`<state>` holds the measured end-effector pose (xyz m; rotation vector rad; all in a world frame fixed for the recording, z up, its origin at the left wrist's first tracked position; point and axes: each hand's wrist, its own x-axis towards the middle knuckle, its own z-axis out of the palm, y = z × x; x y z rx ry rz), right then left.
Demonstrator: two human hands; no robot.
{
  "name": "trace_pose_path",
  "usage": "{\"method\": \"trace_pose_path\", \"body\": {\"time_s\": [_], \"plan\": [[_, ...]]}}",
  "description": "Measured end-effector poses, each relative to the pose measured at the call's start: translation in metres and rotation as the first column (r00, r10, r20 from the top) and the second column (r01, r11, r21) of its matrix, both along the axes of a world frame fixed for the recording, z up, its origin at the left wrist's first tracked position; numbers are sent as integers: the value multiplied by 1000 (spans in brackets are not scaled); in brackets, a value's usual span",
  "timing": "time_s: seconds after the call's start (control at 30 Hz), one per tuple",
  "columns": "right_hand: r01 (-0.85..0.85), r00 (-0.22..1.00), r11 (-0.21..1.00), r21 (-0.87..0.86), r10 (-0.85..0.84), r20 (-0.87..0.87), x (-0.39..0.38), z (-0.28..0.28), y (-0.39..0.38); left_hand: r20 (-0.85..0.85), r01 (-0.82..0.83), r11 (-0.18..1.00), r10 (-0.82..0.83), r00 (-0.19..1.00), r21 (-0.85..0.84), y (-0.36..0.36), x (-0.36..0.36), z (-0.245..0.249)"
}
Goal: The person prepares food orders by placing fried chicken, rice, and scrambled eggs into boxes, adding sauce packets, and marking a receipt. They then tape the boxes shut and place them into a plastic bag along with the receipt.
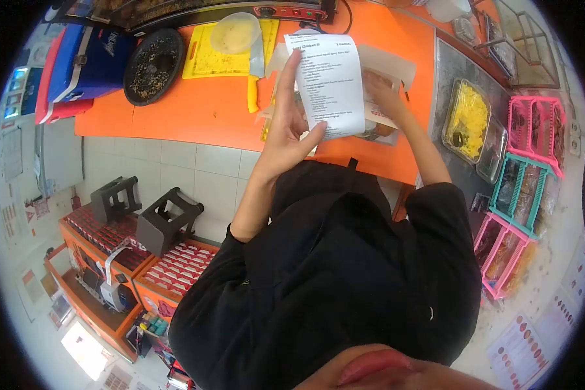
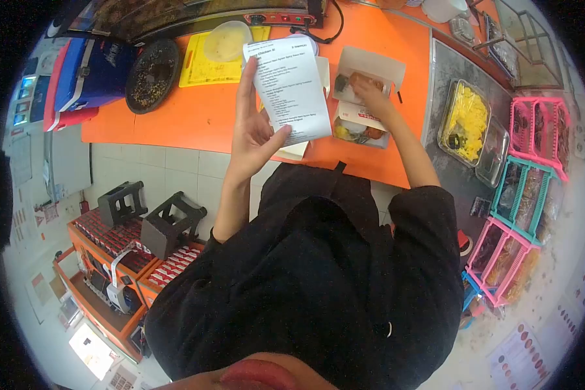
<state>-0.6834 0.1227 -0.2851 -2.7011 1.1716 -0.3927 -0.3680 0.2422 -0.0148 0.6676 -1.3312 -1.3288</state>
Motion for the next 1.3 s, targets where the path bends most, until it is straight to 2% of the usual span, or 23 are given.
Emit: {"method": "trace_pose_path", "body": {"time_s": [0.03, 0.1, 0.13, 0.2, 0.3, 0.37, 0.47, 0.53, 0.6, 0.63, 0.67, 0.7, 0.8, 0.87, 0.93, 0.97, 1.0, 1.07, 1.1, 1.13, 1.2, 1.27, 1.3], "plan": [[7, 1000, 1000, -1, -7, -2, -5, -1, 3, -2, 7, 1000, -7, 1000, -1, -1, -1, 0], [145, 987, 907, 395, -158, -1, 1, 37, 24, -46, 34, 999, -34, 998, -3, -4, -8, 0], [166, 984, 905, 391, -179, -4, 2, 48, 27, -50, 56, 998, -56, 997, -7, -6, -14, 1], [201, 909, 948, 248, -275, 314, 2, 68, 38, -95, 58, 998, -56, 994, 21, -9, -28, 4], [283, 773, 923, 260, -380, 509, -18, 120, 71, -67, 85, 996, -85, 994, -5, -15, -58, 5], [471, 679, 872, 135, -456, 576, -44, 144, 106, 2, 117, 992, -118, 993, 44, -19, -82, 2], [820, 567, 551, -157, -743, 356, -148, 181, 188, 156, 134, 986, -148, 977, 99, -21, -124, -13], [957, 251, 117, -265, -793, 556, -237, 188, 251, -132, 256, 954, -237, 962, 154, -15, -184, 6], [889, -77, -315, -331, -817, 572, -306, 227, 337, -166, 406, 899, -381, 910, 163, -11, -217, 3], [701, -7, -437, -563, -794, 607, -359, 232, 383, -165, 457, 865, -430, 888, 206, -12, -235, 3], [708, -232, -569, -419, -748, 622, -398, 239, 427, -157, 483, 855, -460, 874, 188, -11, -252, 3], [645, -321, -682, -344, -651, 688, -413, 257, 453, -162, 546, 817, -523, 837, 184, -10, -269, 0], [639, -499, -677, -365, -726, 473, -533, 221, 561, -212, 635, 746, -600, 771, 200, 8, -311, 4], [531, -672, -677, -509, -703, 233, -585, 202, 586, -183, 651, 734, -625, 759, 192, 17, -333, 16], [525, -681, -538, -659, -730, 53, -572, 214, 575, -138, 638, 750, -623, 770, 176, 20, -349, 13], [529, -684, -487, -695, -729, -10, -590, 203, 577, -13, 660, 685, -691, 723, 309, 16, -344, 17], [528, -702, -444, -724, -707, -78, -616, 183, 594, -172, 663, 714, -640, 748, 225, 25, -357, 26], [501, -745, -348, -793, -639, -191, -669, 153, 623, -223, 662, 736, -628, 746, 139, 24, -361, 27], [501, -755, -312, -808, -613, -232, -695, 136, 642, -161, 676, 721, -657, 737, 154, 20, -357, 33], [230, -677, -285, -931, -733, 58, -645, 169, 606, -210, 679, 713, -647, 733, 174, 20, -353, 34], [475, -814, -634, -610, -579, -33, -718, 147, 656, -250, 660, 722, -613, 750, 209, 20, -343, 33], [460, -789, -844, -275, -531, 309, -539, 265, 513, -202, 681, 724, -655, 728, 108, 17, -330, 31], [492, -771, -827, -273, -559, 304, -518, 282, 488, -199, 654, 748, -628, 753, 112, 15, -320, 31]]}}
